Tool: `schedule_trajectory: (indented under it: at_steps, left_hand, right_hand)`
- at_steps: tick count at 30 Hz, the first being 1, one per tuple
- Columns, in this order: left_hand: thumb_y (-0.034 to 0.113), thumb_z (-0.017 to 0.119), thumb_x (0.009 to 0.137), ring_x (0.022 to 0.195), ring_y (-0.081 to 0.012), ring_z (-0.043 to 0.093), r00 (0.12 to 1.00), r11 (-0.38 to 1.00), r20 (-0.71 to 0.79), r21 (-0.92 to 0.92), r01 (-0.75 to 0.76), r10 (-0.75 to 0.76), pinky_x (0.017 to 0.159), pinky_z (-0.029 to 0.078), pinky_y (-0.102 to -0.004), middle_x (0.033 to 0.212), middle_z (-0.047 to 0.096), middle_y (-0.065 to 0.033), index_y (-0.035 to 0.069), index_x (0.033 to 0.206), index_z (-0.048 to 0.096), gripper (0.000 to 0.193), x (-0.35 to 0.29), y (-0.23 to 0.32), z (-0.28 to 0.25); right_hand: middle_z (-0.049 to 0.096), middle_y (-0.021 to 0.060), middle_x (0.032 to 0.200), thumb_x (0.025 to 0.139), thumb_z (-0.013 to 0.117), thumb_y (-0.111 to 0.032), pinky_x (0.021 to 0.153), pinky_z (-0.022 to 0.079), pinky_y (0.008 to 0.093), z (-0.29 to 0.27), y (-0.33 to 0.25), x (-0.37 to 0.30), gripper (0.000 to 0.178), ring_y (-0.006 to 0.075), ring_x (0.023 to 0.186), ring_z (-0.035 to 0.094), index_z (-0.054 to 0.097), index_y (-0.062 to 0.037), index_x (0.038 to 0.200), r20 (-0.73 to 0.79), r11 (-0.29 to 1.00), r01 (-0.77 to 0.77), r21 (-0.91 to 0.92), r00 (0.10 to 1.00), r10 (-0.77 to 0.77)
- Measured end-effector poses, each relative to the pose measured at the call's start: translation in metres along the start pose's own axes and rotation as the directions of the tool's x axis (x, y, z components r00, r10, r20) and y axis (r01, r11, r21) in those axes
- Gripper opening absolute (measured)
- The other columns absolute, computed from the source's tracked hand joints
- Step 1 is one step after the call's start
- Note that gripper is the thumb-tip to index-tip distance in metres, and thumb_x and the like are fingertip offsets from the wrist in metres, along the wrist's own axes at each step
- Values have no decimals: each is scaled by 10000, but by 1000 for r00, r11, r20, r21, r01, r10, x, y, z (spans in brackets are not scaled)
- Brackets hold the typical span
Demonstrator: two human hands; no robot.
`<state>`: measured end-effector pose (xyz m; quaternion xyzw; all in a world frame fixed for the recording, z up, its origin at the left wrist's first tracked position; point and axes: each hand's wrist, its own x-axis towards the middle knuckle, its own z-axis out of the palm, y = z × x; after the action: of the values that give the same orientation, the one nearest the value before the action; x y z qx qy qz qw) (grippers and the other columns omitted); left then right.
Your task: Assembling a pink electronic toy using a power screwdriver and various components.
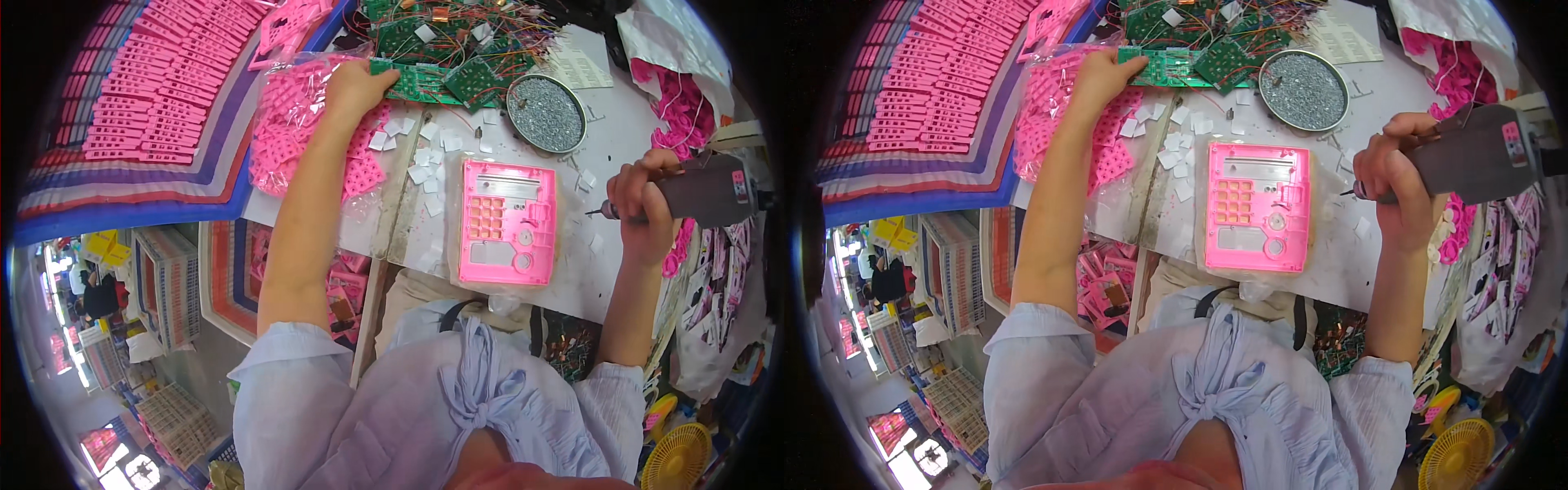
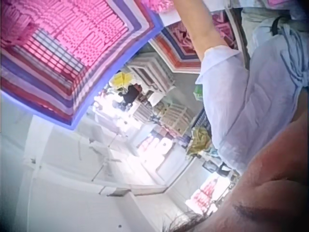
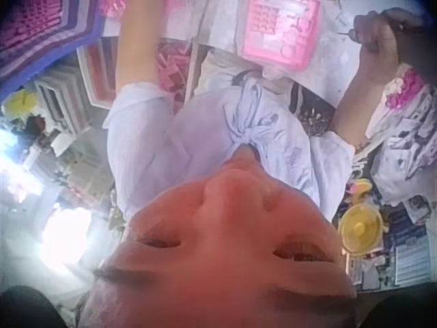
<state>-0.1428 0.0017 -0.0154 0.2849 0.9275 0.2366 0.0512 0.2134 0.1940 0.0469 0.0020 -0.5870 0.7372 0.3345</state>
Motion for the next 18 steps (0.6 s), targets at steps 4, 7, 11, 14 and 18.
schedule_trajectory:
  at_steps: [4, 7, 11, 14, 18]
  left_hand:
    - [326, 711, 773, 830, -376, 682, 981, 994, -181, 96, -55, 72, 730, 528, -483, 836, 711, -156, 97, 922, 733, 274, -20, 31, 9]
    - [216, 674, 812, 722, -387, 629, 946, 982, -269, 96, -164, 184, 635, 469, -493, 738, 648, -151, 52, 825, 654, 166, -44, 45, 0]
    - [140, 656, 840, 602, -338, 532, 760, 859, -492, -46, -509, 424, 562, 381, -434, 670, 564, -118, 43, 686, 512, 232, -100, 73, -35]
    - [66, 739, 774, 601, -265, 568, 442, 593, -568, 104, -799, 694, 536, 399, -361, 642, 552, -74, 63, 695, 521, 232, -135, 89, -43]
    - [116, 742, 683, 691, -267, 550, 484, 460, -222, -151, -875, 847, 624, 400, -397, 805, 595, -59, 100, 702, 516, 228, -176, 89, -31]
  right_hand:
    - [458, 13, 649, 914, 610, -129, 533, 372, 289, -6, -6, -1, 308, 104, 540, 425, 505, 4, 1171, 8, 999, 11, 38, 1000, -11]
    - [562, 79, 825, 893, 625, -122, 670, 466, 329, -10, -17, -3, 365, 158, 721, 548, 500, 11, 1210, -63, 998, 49, -51, 997, -52]
    - [584, 183, 1233, 902, 622, -283, 928, 491, 417, -32, -27, -27, 562, 267, 1064, 596, 476, 26, 1349, -250, 692, 186, -697, 842, -478]
    - [593, 142, 1215, 867, 606, -166, 935, 468, 357, 9, -37, -42, 472, 219, 1084, 570, 537, 31, 1289, -93, 779, 306, -548, 902, -420]
    - [640, 57, 1077, 953, 568, -222, 739, 466, 249, 83, 8, -45, 341, 97, 874, 574, 622, -4, 1210, 68, 833, -551, 52, 834, 548]
